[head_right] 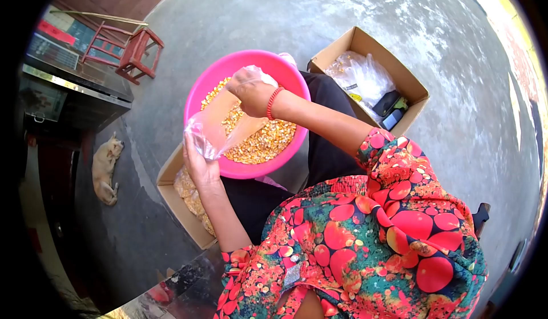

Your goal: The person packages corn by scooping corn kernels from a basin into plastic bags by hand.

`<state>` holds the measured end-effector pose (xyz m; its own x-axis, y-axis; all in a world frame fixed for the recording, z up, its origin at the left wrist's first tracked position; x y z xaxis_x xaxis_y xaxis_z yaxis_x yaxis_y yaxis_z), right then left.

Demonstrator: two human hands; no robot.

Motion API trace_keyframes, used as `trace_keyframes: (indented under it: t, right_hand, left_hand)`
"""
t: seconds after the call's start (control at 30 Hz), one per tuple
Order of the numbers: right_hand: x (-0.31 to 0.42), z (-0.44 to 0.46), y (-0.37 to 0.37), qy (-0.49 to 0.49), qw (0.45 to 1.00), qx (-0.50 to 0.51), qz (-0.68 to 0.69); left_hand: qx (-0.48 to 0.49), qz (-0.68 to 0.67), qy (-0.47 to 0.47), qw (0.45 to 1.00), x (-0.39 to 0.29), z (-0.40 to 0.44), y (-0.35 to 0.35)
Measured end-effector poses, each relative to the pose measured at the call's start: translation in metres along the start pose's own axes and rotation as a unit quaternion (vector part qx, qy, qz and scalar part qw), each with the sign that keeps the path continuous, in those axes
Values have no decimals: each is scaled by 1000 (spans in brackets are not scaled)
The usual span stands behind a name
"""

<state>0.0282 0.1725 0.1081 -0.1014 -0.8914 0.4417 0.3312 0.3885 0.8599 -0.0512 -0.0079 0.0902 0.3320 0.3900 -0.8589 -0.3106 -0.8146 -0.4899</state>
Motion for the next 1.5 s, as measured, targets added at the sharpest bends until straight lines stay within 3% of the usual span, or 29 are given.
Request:
trace_keyframes:
  t: [0.1, 0.3, 0.37, 0.43, 0.47, 0.53, 0.63, 0.7, 0.77, 0.87, 0.93, 0.97, 1.03, 1.1, 1.13, 1.2, 1.3, 1.4, 1.47, 1.5]
  right_hand:
    - [15, 0, 18, 44, 997, -57, 0]
    - [42, -15, 54, 69, 996, -35, 41]
    - [60, -30, 67, 41, 958, 283, -4]
    - [58, -48, 55, 112, 944, 309, -24]
    - [55, -57, 53, 127, 948, 288, -46]
    - [57, -73, 53, 200, 957, 185, -100]
    - [79, -92, 52, 280, 944, 144, -94]
    - [98, -103, 58, 250, 956, 117, -99]
    - [103, -110, 56, 278, 954, 61, -93]
    - [98, -109, 65, 275, 950, 93, -119]
    - [73, -105, 58, 224, 970, -75, -53]
    - [61, -107, 52, 224, 970, -77, -54]
    - [37, -111, 41, 126, 984, -32, -124]
    - [23, -115, 37, 77, 980, 99, -157]
    - [21, -117, 44, 93, 972, 115, -180]
    - [24, -107, 66, 129, 982, 9, -136]
    - [32, -85, 107, 188, 969, -145, -69]
    - [53, -66, 112, 208, 959, -181, -64]
    - [66, -54, 101, 218, 938, -248, 102]
    - [72, -54, 99, 223, 937, -246, 106]
  left_hand:
    - [-9, 12, -27, 1000, -25, 3, -16]
    - [1, 87, -89, 992, -44, -5, -11]
    - [23, 216, -126, 968, -40, -8, -6]
    - [-2, 254, -153, 955, -40, -14, -5]
    - [-1, 274, -166, 947, -41, -15, 1]
    - [7, 247, -106, 963, -49, -20, 8]
    - [24, 327, -133, 935, -67, -42, -11]
    - [38, 281, -113, 952, -68, -36, 5]
    - [41, 257, -132, 957, -79, -43, 8]
    - [42, 267, -165, 949, -91, -45, 16]
    - [51, 228, -174, 957, -94, -55, 6]
    - [56, 190, -183, 963, -94, -59, 1]
    - [56, 177, -177, 967, -92, -63, -8]
    - [54, 164, -171, 970, -88, -62, -16]
    - [84, 169, -154, 970, -86, -64, -15]
    - [127, 184, -128, 966, -87, -64, -19]
    - [109, 234, -151, 954, -93, -66, -40]
    - [162, 276, -188, 929, -96, -64, -62]
    - [179, 270, -190, 927, -96, -69, -81]
    - [188, 264, -184, 928, -96, -72, -88]
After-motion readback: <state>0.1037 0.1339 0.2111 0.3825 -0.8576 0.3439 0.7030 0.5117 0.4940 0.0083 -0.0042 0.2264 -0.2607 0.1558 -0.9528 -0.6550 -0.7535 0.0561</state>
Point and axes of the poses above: each hand's wrist, its own z-axis towards the middle knuckle, its own y-axis out of the back of the hand, x = y × z, the point moved 2 cm from there along z, towards the middle knuckle, and after that the axes turned 3 degrees about z, right-handed, at the moved point
